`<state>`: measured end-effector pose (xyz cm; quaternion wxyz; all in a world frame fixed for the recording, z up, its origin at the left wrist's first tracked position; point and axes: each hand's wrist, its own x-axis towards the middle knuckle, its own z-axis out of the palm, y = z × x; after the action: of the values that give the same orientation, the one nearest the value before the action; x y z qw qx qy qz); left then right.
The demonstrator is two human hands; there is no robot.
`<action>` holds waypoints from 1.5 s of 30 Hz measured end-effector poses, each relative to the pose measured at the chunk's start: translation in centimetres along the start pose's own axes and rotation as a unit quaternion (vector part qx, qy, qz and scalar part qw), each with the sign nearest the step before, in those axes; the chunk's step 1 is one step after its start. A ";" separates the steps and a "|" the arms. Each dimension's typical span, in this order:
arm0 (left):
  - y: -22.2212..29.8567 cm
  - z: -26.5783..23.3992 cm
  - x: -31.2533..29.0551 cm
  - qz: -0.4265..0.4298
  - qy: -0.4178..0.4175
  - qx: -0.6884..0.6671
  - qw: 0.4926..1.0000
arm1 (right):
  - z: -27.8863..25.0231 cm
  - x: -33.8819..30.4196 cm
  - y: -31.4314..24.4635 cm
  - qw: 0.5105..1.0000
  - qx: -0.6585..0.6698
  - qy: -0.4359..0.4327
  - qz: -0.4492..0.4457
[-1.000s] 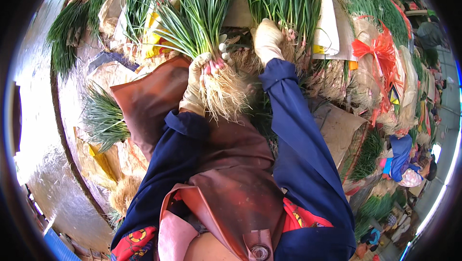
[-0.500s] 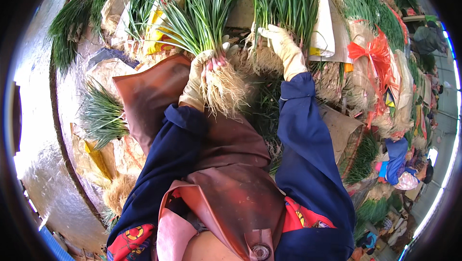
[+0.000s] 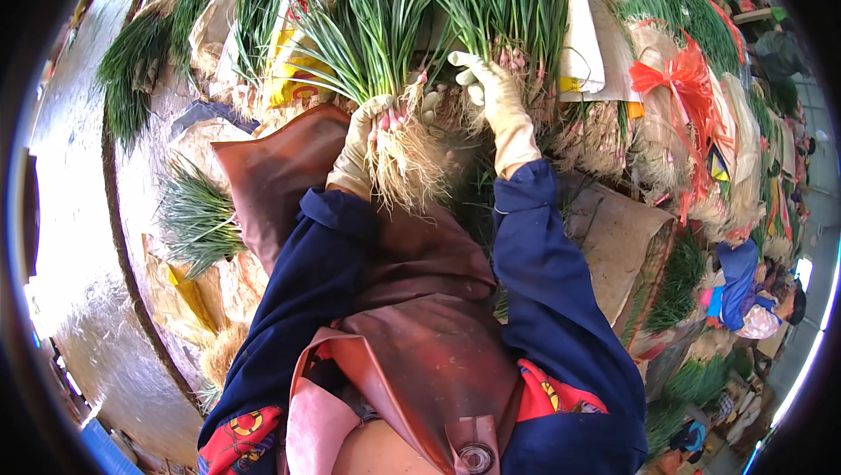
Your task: The person cleans scallions by removing outer skins and debris from the bulbs and roots by hand. They pick up bunches of scallions, strip away waste, and place the cleaned vegetables onto a pile.
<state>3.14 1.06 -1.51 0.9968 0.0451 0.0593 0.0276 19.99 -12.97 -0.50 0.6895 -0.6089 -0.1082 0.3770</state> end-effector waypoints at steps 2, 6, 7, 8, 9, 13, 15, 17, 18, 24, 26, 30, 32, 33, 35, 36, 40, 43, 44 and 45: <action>0.3 -1.0 0.1 -0.057 -0.030 -0.080 0.995 | -0.3 -2.5 -1.2 0.998 -0.016 0.068 -0.008; 0.8 -2.7 -0.2 -0.012 0.070 0.001 0.998 | -2.3 -10.1 -3.1 0.991 -0.045 0.126 0.025; 1.1 -3.0 -0.2 -0.014 0.053 -0.002 0.998 | -3.8 -12.1 -3.0 0.989 -0.050 0.134 0.044; 1.2 -3.1 0.0 -0.019 0.035 -0.005 0.999 | -8.1 -13.7 -1.1 0.989 -0.035 0.097 0.102; 0.8 -2.3 0.1 -0.021 0.027 -0.018 0.999 | -13.2 -15.2 1.8 0.985 -0.020 0.062 0.159; 0.5 -0.4 -0.2 0.005 0.041 0.039 0.998 | -18.9 -18.4 6.2 0.717 -0.640 0.197 0.194; 0.6 -2.8 -0.6 -0.030 0.038 0.013 0.999 | -9.3 -12.4 1.9 0.943 -0.276 0.138 0.126; 1.7 -3.4 -0.4 -0.060 -0.006 0.000 0.998 | -0.5 -6.8 -1.7 0.962 -0.235 0.052 0.131; 1.1 -2.4 -0.2 -0.051 0.034 0.011 0.998 | 2.7 -4.9 -3.2 0.967 -0.220 0.025 0.123; 2.0 -6.6 0.9 -0.006 0.010 0.114 0.993 | 4.8 6.1 0.2 0.978 -0.193 -0.018 0.081; 1.5 -4.4 0.3 0.008 0.025 0.047 0.999 | 4.5 6.5 2.4 0.976 -0.209 -0.062 0.026; 1.0 -1.3 -0.6 0.023 0.021 0.035 0.999 | 7.0 3.8 0.1 0.982 -0.132 0.098 0.088; 0.6 -1.7 -0.1 0.031 0.025 0.043 0.998 | 6.8 3.9 0.4 0.976 -0.123 0.131 0.119; 0.4 -1.6 0.1 0.034 0.035 0.043 0.998 | 6.6 3.9 0.6 0.973 -0.119 0.147 0.136; 0.4 -2.2 0.4 0.028 0.048 0.030 0.998 | 6.4 3.8 0.9 0.963 -0.111 0.179 0.168; 0.4 -2.6 0.6 0.030 0.055 0.052 0.997 | 6.3 3.7 1.1 0.958 -0.107 0.195 0.183; 2.3 -8.9 0.9 -0.005 -0.101 0.064 0.993 | 8.9 2.2 3.7 0.998 -0.005 0.052 0.021; 1.8 -8.8 0.5 0.012 -0.040 0.043 0.998 | 9.2 2.0 2.6 0.903 -0.420 0.031 -0.081; 0.5 -4.1 0.6 0.026 0.067 0.024 0.997 | 9.1 1.9 0.8 0.931 -0.355 0.083 0.019; -0.2 -0.7 0.8 0.041 0.166 0.010 0.985 | 7.5 3.5 1.1 0.912 -0.387 0.110 0.074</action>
<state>3.87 0.98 -2.28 0.9707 0.0523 0.2222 0.0746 17.42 -5.06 -0.87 0.3773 -0.8722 -0.1235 0.2858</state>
